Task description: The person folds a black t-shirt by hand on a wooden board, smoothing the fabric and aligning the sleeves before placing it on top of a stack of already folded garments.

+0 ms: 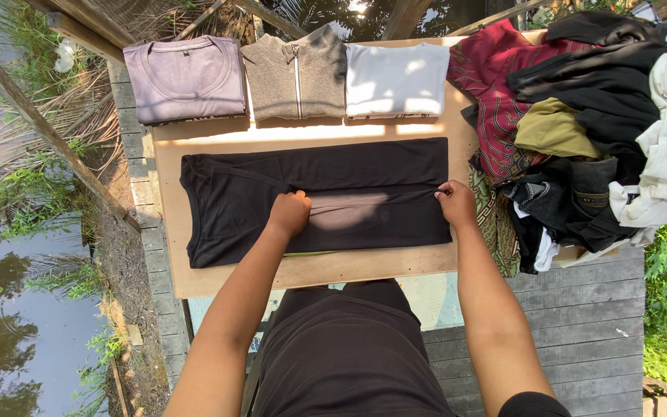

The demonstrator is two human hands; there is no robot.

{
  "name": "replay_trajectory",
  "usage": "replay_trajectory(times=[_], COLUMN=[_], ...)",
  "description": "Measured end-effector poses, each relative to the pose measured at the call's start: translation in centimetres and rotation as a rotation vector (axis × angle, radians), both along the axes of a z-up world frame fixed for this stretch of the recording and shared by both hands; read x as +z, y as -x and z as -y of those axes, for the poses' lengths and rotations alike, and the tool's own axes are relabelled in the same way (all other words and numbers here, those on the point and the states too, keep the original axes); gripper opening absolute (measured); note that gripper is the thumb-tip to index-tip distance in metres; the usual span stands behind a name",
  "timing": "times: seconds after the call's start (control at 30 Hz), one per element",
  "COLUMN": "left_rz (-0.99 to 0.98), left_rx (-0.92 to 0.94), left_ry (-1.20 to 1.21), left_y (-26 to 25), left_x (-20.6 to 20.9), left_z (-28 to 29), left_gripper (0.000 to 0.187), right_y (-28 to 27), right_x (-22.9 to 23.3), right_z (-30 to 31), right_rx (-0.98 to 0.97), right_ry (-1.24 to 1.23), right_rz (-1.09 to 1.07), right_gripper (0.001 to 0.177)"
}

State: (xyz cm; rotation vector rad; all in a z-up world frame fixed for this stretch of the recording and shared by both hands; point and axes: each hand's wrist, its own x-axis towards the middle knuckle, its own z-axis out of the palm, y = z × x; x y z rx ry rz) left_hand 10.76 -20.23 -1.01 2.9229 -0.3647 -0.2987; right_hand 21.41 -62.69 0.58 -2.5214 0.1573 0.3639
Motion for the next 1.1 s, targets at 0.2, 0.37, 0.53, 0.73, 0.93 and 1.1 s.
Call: replay_trajectory(times=[0.2,0.37,0.53,0.73,0.93,1.1], left_rz=[0.012,-0.066,0.300,0.188,0.108,0.069], left_rx=[0.052,0.140,-0.012,0.031,0.087,0.078], left_ry=[-0.070,0.030,0.144,0.250,0.157,0.125], left_y=[-0.6,1.4,5.4,6.3,7.1,7.4], left_x=[2.3,4.1,1.4,0.2,-0.1,-0.4], left_z=[0.0,2.2,6.4,10.0,10.6,10.3], left_gripper=[0.004,0.005,0.037,0.055,0.058,0.067], right_y=[-0.7,2.5,8.5,12.2,12.4,11.7], right_x=[0.3,1.4,0.0,-1.4,-1.1,-0.7], right_z=[-0.3,-4.3,-10.6,-15.1,-15.4,-14.2], right_rx=[0.024,0.203,0.521,0.681,0.728,0.776], right_ry=[0.004,0.207,0.070,0.071,0.102,0.085], right_rz=[0.051,0.462,0.510,0.370,0.341,0.319], right_gripper=[0.019,0.038,0.056,0.054,0.059,0.067])
